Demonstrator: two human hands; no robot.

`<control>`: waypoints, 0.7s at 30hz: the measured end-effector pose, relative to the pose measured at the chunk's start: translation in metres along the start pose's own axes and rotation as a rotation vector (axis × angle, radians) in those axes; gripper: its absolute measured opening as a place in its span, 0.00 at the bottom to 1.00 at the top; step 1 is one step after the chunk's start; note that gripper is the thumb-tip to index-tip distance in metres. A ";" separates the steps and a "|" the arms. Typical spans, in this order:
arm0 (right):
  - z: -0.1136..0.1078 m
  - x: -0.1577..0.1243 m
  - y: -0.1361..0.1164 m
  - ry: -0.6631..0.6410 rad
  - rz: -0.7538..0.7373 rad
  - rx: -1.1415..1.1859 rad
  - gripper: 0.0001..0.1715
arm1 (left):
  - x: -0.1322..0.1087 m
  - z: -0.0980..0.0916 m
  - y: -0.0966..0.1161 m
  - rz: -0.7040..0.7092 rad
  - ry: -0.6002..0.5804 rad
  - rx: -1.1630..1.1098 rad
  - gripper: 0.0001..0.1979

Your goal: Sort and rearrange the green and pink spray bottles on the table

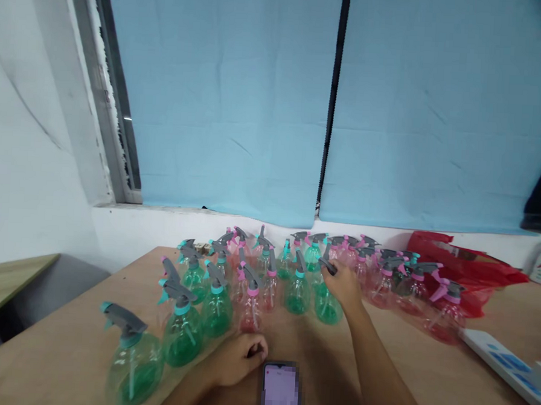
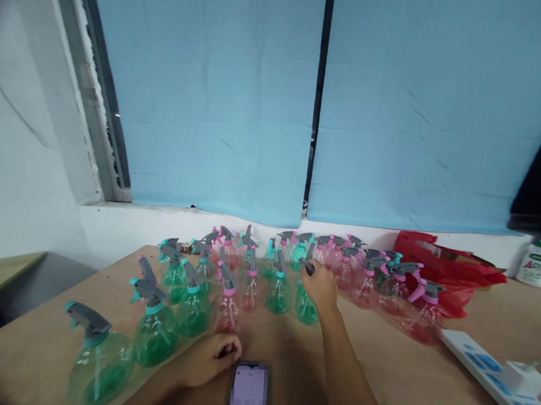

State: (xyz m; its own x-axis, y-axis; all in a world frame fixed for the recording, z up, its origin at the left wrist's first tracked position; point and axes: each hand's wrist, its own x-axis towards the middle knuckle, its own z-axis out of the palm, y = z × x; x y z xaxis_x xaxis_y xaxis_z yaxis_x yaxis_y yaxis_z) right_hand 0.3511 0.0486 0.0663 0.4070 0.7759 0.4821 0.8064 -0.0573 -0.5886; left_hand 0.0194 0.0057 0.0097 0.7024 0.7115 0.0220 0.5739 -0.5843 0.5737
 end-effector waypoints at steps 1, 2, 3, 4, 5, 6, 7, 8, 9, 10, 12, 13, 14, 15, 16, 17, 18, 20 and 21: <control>0.000 0.000 0.000 -0.001 0.005 -0.004 0.12 | 0.000 0.000 0.000 -0.004 -0.004 -0.001 0.09; 0.000 -0.001 -0.001 -0.002 0.012 -0.005 0.13 | 0.000 0.000 -0.001 -0.006 -0.007 -0.002 0.08; -0.001 -0.001 -0.002 -0.003 0.022 -0.005 0.13 | 0.000 0.001 -0.001 -0.006 -0.009 -0.003 0.08; -0.002 -0.001 -0.002 -0.005 0.035 -0.006 0.14 | 0.000 0.001 -0.002 -0.004 -0.009 -0.005 0.09; -0.003 -0.002 -0.003 -0.007 0.051 -0.010 0.15 | 0.001 0.001 -0.002 -0.001 -0.008 -0.006 0.09; -0.004 -0.002 -0.004 -0.010 0.068 -0.019 0.15 | 0.001 0.001 -0.002 0.001 -0.006 -0.008 0.09; -0.005 -0.003 -0.004 -0.014 0.085 -0.029 0.16 | 0.001 0.001 -0.003 0.002 -0.004 -0.011 0.09; -0.005 -0.004 -0.005 -0.017 0.097 -0.038 0.16 | 0.001 0.001 -0.003 0.004 -0.002 -0.012 0.09; -0.006 -0.004 -0.005 -0.019 0.104 -0.044 0.15 | 0.001 0.001 -0.002 0.005 -0.002 -0.012 0.09; -0.006 -0.005 -0.005 -0.016 0.104 -0.040 0.15 | 0.001 0.001 -0.002 0.007 -0.002 -0.011 0.09; -0.007 -0.005 -0.006 0.048 0.072 -0.010 0.15 | 0.001 0.001 -0.002 0.010 -0.002 -0.008 0.09; -0.008 -0.005 -0.008 0.121 0.030 0.012 0.16 | 0.001 0.001 -0.002 0.010 -0.002 -0.007 0.09; -0.010 -0.005 -0.011 0.219 -0.030 0.039 0.15 | 0.001 0.001 -0.002 0.011 -0.004 -0.005 0.09; -0.013 -0.005 -0.015 0.331 -0.106 0.074 0.15 | 0.001 0.001 -0.003 0.010 -0.004 -0.001 0.09; -0.016 -0.006 -0.021 0.434 -0.192 0.120 0.14 | 0.001 0.001 -0.003 0.010 -0.002 0.005 0.09; -0.019 -0.008 -0.028 0.506 -0.276 0.180 0.13 | 0.001 0.001 -0.003 0.008 -0.003 0.011 0.09; -0.021 -0.011 -0.037 0.532 -0.349 0.255 0.11 | 0.001 0.001 -0.003 0.005 -0.006 0.017 0.09; -0.021 -0.020 -0.059 0.418 -0.439 0.429 0.11 | 0.002 0.002 -0.004 0.001 -0.010 0.017 0.09; -0.017 -0.026 -0.070 0.292 -0.453 0.509 0.12 | 0.002 0.002 -0.005 0.002 -0.013 0.013 0.09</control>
State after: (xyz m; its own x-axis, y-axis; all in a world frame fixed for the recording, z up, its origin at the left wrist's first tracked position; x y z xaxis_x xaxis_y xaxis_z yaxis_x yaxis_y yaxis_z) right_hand 0.2911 0.0214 0.1064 0.2360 0.4518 0.8603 0.6523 0.5826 -0.4849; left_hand 0.0186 0.0090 0.0048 0.7092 0.7049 0.0124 0.5777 -0.5911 0.5630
